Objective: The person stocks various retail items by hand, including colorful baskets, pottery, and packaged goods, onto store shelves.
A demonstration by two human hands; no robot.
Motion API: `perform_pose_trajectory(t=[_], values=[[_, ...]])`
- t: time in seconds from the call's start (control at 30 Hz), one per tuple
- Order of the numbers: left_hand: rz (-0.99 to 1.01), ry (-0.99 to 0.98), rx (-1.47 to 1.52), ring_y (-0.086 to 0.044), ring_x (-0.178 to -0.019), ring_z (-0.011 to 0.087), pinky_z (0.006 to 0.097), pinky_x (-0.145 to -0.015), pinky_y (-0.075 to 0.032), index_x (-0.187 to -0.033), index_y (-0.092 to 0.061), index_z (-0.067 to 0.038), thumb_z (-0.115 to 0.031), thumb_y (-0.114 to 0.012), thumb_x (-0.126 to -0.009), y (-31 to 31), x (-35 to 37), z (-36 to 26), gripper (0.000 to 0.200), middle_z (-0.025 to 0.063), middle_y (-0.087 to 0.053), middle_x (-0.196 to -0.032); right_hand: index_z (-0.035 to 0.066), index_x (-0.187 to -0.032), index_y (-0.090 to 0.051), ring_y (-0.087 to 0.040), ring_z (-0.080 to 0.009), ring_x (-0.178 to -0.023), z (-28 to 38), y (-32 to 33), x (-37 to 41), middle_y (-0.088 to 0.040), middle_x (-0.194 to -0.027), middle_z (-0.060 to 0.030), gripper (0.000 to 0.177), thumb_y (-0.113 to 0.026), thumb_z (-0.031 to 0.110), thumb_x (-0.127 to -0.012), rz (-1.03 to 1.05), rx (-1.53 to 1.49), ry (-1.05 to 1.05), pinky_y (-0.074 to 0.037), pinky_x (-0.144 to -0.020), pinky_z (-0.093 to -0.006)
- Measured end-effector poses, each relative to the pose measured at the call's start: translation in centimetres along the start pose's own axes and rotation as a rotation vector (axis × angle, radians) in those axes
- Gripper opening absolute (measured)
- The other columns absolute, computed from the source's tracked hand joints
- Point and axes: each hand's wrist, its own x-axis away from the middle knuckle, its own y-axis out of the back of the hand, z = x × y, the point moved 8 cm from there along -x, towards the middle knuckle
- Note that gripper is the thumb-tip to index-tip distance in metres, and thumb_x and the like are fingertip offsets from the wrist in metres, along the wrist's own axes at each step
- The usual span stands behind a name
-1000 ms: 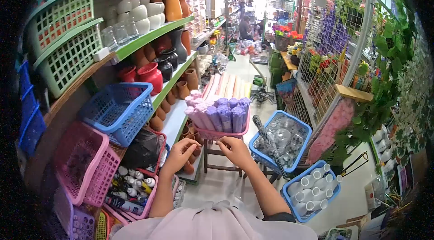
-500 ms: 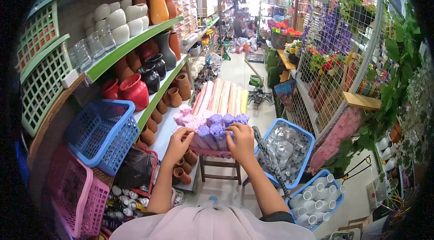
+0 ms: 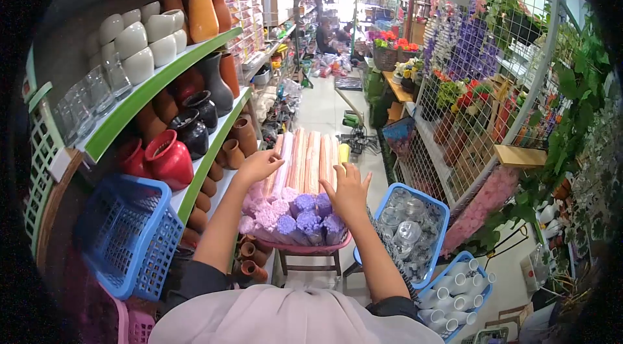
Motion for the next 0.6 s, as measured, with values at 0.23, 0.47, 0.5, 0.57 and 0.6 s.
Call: perform_pose_trajectory(t=[0.23,0.47,0.5,0.57,0.6], values=[[0.342,0.136,-0.487,-0.066,-0.095,0.0279,0.0414,-0.084,-0.050,-0.107,-0.067,-0.006,-0.050,-0.064,-0.076,-6.2,-7.7,6.1,0.055,0.0128,-0.069,-0.101,0.009,-0.119,-0.057,-0.045,-0.0280,-0.122,-0.8,-2.5,-0.4,-0.052,-0.124,-0.0120,0.061,-0.053,0.059,-0.084,0.241,0.012,-0.068,-0.024,-0.102,-0.0658],[0.762,0.342,-0.342,-0.069,-0.083,0.0229,0.0362,-0.080,-0.053,-0.107,-0.065,0.002,-0.066,-0.066,-0.069,-12.0,-9.6,11.7,0.077,0.0097,-0.070,-0.097,0.010,-0.119,-0.059,-0.049,-0.0289,-0.118,-1.3,-3.6,-0.4,-0.057,-0.121,-0.0114,0.063,-0.052,0.061,-0.083,0.390,0.007,-0.117,-0.028,-0.101,-0.0627],[0.786,0.362,-0.324,-0.069,-0.082,0.0231,0.0356,-0.078,-0.054,-0.107,-0.064,0.003,-0.065,-0.068,-0.068,-12.2,-9.5,12.0,0.079,0.0113,-0.070,-0.097,0.010,-0.118,-0.059,-0.049,-0.0289,-0.117,-1.3,-3.5,-0.4,-0.057,-0.121,-0.0114,0.062,-0.053,0.060,-0.083,0.405,0.000,-0.125,-0.028,-0.101,-0.0615],[0.809,0.382,-0.307,-0.069,-0.081,0.0232,0.0349,-0.075,-0.055,-0.107,-0.063,0.004,-0.064,-0.071,-0.066,-12.5,-9.2,12.7,0.080,0.0130,-0.070,-0.096,0.010,-0.118,-0.059,-0.050,-0.0289,-0.117,-1.3,-3.6,-0.4,-0.057,-0.121,-0.0113,0.061,-0.054,0.060,-0.082,0.418,-0.007,-0.134,-0.029,-0.101,-0.0603],[0.729,0.399,-0.211,-0.069,-0.082,0.0241,0.0354,-0.075,-0.055,-0.107,-0.062,0.005,-0.062,-0.073,-0.064,-12.5,-9.2,12.9,0.080,0.0151,-0.069,-0.096,0.011,-0.117,-0.060,-0.050,-0.0287,-0.117,-1.4,-3.7,-0.4,-0.058,-0.120,-0.0113,0.060,-0.055,0.059,-0.082,0.425,-0.009,-0.141,-0.030,-0.101,-0.0589]])
